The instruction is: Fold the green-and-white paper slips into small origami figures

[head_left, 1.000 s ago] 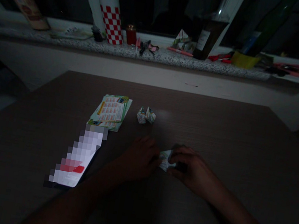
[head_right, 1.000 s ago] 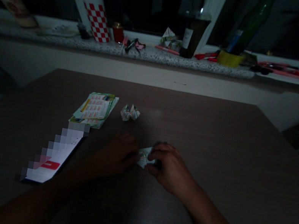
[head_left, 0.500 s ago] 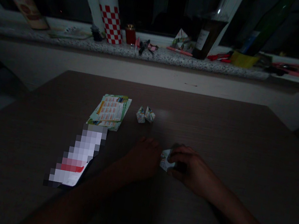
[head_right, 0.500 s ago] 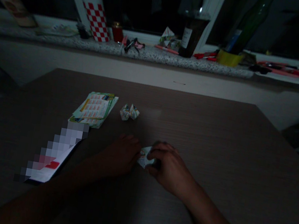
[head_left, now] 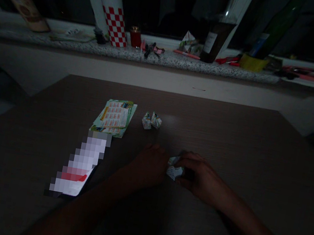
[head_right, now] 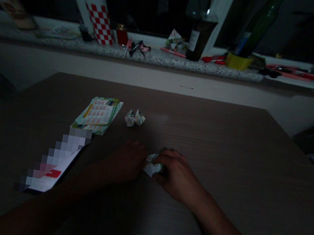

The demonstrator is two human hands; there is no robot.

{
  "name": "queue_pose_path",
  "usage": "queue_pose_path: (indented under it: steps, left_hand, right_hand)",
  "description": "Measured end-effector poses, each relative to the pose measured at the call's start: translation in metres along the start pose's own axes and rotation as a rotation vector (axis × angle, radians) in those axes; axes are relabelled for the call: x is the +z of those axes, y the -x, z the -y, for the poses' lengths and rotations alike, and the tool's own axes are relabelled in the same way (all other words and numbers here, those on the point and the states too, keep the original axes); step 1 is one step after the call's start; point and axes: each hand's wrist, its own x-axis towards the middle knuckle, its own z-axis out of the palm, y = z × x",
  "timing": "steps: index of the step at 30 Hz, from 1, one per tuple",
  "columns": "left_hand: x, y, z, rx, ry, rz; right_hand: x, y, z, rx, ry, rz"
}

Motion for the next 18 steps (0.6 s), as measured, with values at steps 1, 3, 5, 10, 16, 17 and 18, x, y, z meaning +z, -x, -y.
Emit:
queue_pose_path:
  steps: [1, 3, 5, 10, 16, 17, 18]
  left_hand:
    - [0.0, 0.0, -0.0001, -0.002, -0.001, 0.002]
    - [0.0001, 0.0001, -0.0002, -0.007, -0.002, -0.003]
    - [0.0005, 0.0003, -0.0002, -0.008, -0.001, -0.011]
    - [0.0006, 0.0005, 0.0002, -0.002, 0.008, -0.004]
    - [0.0009, -0.0002, 0.0008, -0.005, 0.015, 0.016]
    - [0.0013, -0.0003, 0.0009, -0.009, 0.014, 0.016]
    - [0.0016, -0.0004, 0.0009, -0.01, 0.013, 0.014]
  right_hand:
    - [-0.0003, 0.0003, 0.0002, -0.004, 0.006, 0.004]
    - [-0.0007, 0.001, 0.0006, -0.007, 0.024, 0.018]
    - [-0.0009, 0.0016, 0.0005, -0.01, 0.044, 0.034]
    - [-0.0022, 0.0015, 0.001, -0.052, 0.082, 0.066]
    - [-0.0047, 0.0016, 0.003, -0.048, 0.079, 0.076]
    - [-0.0044, 0.0016, 0.0025, -0.047, 0.075, 0.073]
    - [-0.0038, 0.0015, 0.0018, -0.046, 0.073, 0.07]
